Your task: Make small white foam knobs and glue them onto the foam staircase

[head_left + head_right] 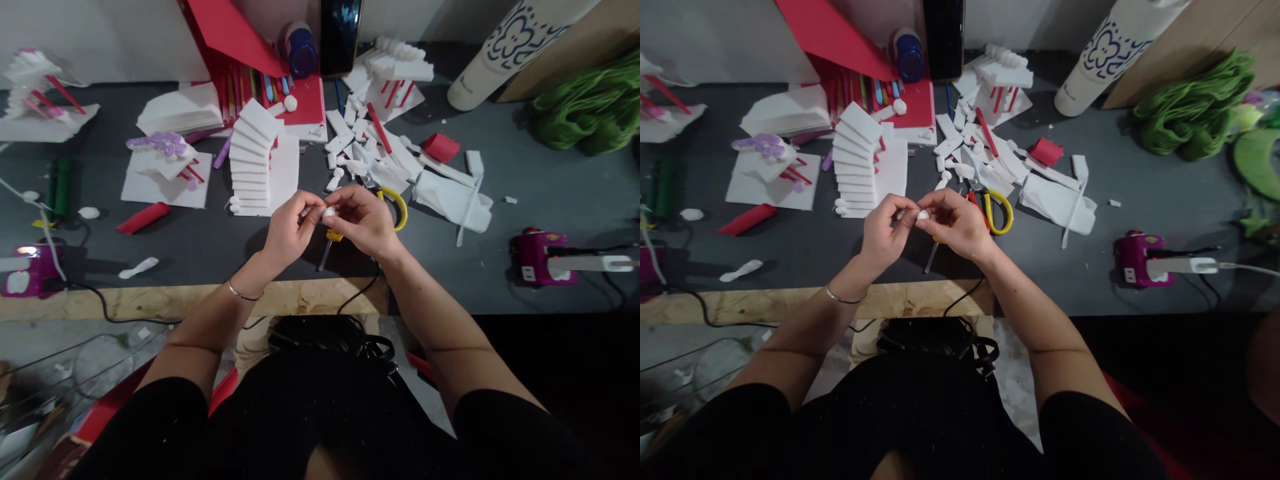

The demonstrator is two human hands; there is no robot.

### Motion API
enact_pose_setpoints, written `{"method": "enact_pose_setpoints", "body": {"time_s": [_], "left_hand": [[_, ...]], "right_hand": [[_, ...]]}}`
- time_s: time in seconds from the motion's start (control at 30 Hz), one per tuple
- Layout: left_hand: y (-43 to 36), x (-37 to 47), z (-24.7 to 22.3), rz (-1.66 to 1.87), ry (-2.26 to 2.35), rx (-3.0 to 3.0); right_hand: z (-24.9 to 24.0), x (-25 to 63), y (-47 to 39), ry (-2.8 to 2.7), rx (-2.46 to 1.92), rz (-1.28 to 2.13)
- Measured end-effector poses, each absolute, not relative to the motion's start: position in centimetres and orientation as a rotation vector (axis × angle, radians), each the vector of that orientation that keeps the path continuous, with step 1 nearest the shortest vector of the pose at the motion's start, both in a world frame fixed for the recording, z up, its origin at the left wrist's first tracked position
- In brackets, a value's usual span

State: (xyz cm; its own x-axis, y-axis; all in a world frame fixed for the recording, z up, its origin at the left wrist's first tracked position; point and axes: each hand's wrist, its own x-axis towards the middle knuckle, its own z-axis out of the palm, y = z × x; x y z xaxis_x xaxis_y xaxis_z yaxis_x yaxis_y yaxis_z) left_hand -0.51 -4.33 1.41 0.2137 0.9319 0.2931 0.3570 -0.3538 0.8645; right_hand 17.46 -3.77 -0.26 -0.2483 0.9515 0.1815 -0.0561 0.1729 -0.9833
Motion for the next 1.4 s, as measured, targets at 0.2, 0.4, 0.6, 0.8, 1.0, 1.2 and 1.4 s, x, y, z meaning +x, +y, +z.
{"method": "enact_pose_setpoints", "body": {"time_s": [0.2,0.4,0.6,0.8,1.0,1.2,1.4], "left_hand": [[-4.4,-0.3,0.6,1.191,1.2,1.849],[-4.4,-0.2,0.2,1.239,1.175,1.884],[-3.3,-1.0,0.5,1.19,1.059,1.862],[-2.8,-1.0,0.2,1.256,0.992,1.823],[-3.3,-0.6,-0.3,1.318,1.123,1.738],[-3.0,-0.4,-0.7,1.332,1.039,1.624],[-2.3,-0.9,-1.4,1.306,1.015,1.565]], "right_hand": [[-0.2,17.4,-3.8,-1.463,-0.923,1.234],[0.3,17.3,-3.8,-1.432,-0.96,1.231],[0.4,17.8,-3.5,-1.433,-1.013,1.242],[0.2,17.8,-3.4,-1.462,-0.93,1.283],[0.3,17.5,-3.6,-1.479,-0.93,1.306],[0.4,17.5,-3.2,-1.324,-0.892,1.301],[0.2,18.4,-2.5,-1.245,-0.933,1.368]]}}
